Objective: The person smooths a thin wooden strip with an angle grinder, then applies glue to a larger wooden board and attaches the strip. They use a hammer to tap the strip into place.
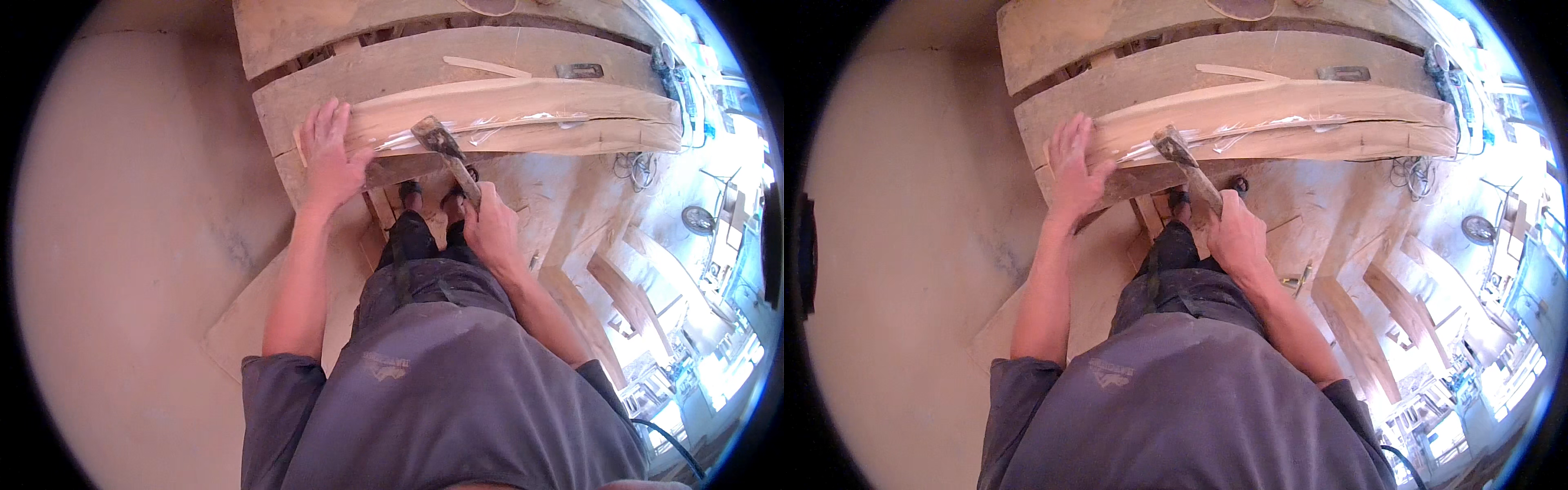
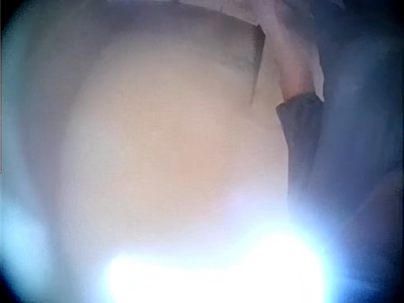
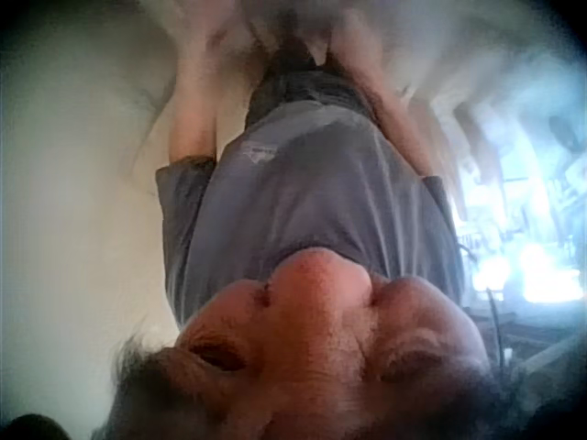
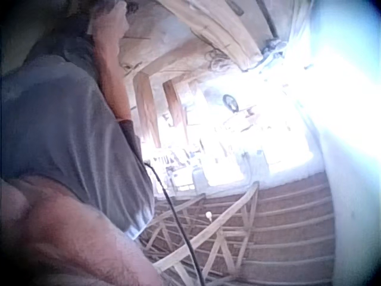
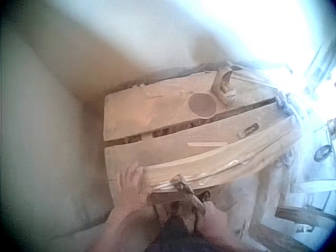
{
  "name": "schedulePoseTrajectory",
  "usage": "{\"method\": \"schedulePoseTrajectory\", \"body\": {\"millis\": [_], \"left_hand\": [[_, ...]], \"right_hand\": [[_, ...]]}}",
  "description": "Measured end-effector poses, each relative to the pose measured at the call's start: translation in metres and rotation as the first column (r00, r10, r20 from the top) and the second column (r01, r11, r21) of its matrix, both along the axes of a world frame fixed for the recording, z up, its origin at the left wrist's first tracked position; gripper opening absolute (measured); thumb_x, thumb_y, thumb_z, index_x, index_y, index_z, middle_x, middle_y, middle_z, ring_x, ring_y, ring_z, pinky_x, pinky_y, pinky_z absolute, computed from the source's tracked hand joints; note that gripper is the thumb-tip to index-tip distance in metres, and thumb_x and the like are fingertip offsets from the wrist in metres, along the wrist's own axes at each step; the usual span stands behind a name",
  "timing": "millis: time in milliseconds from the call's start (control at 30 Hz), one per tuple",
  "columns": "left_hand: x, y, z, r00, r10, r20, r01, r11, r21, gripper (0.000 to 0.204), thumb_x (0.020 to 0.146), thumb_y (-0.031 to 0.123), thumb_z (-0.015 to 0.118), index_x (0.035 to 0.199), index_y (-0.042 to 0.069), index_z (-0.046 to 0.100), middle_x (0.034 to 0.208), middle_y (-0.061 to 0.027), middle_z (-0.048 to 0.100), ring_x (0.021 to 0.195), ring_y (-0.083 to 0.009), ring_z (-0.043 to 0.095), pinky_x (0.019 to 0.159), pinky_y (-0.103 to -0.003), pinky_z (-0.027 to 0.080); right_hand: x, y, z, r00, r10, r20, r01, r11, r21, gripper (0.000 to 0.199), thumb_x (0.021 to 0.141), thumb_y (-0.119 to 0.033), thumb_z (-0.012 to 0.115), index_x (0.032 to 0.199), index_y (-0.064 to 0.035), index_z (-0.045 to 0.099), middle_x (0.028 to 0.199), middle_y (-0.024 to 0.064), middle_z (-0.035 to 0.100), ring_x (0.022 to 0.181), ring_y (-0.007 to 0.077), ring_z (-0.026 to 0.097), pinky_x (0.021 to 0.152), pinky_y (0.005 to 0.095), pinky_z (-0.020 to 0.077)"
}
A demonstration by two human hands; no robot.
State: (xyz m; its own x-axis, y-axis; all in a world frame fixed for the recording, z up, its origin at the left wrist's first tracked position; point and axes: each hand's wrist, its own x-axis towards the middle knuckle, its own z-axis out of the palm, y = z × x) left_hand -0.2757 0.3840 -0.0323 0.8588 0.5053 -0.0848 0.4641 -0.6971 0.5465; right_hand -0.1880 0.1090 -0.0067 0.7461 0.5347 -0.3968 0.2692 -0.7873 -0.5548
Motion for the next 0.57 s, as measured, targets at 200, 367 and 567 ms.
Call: {"method": "schedulePoseTrajectory", "body": {"millis": [200, 367, 567], "left_hand": [[-0.012, 0.014, -0.010, 0.994, 0.005, 0.113, 0.005, 0.997, -0.081, 0.073, 0.083, 0.002, 0.064, 0.153, 0.003, 0.041, 0.152, -0.0193, 0.045, 0.146, -0.0372, 0.034, 0.124, -0.045, 0.024], [-0.015, 0.019, -0.010, 0.992, 0.003, 0.124, 0.008, 0.996, -0.091, 0.072, 0.083, -0.002, 0.061, 0.153, 0.003, 0.041, 0.152, -0.0190, 0.044, 0.144, -0.0382, 0.036, 0.123, -0.046, 0.026], [-0.016, 0.022, -0.011, 0.989, -0.034, 0.145, 0.047, 0.995, -0.084, 0.075, 0.081, -0.006, 0.060, 0.153, 0.005, 0.042, 0.153, -0.0192, 0.043, 0.144, -0.0381, 0.037, 0.123, -0.046, 0.027]], "right_hand": [[-0.006, 0.012, -0.013, 0.995, 0.069, 0.077, -0.066, 0.997, -0.032, 0.023, 0.096, -0.018, 0.062, 0.111, -0.0037, 0.052, 0.094, 0.0269, 0.067, 0.088, 0.0503, 0.065, 0.074, 0.0573, 0.0498], [-0.006, 0.015, 0.000, 0.994, 0.107, 0.030, -0.106, 0.994, -0.042, 0.027, 0.094, -0.021, 0.064, 0.108, -0.0024, 0.050, 0.096, 0.0254, 0.066, 0.089, 0.0481, 0.066, 0.076, 0.0574, 0.0515], [-0.006, 0.036, -0.009, 0.983, 0.185, 0.010, -0.183, 0.978, -0.097, 0.042, 0.090, -0.028, 0.072, 0.114, -0.0026, 0.050, 0.098, 0.0235, 0.068, 0.089, 0.0452, 0.069, 0.077, 0.0556, 0.0543]]}}
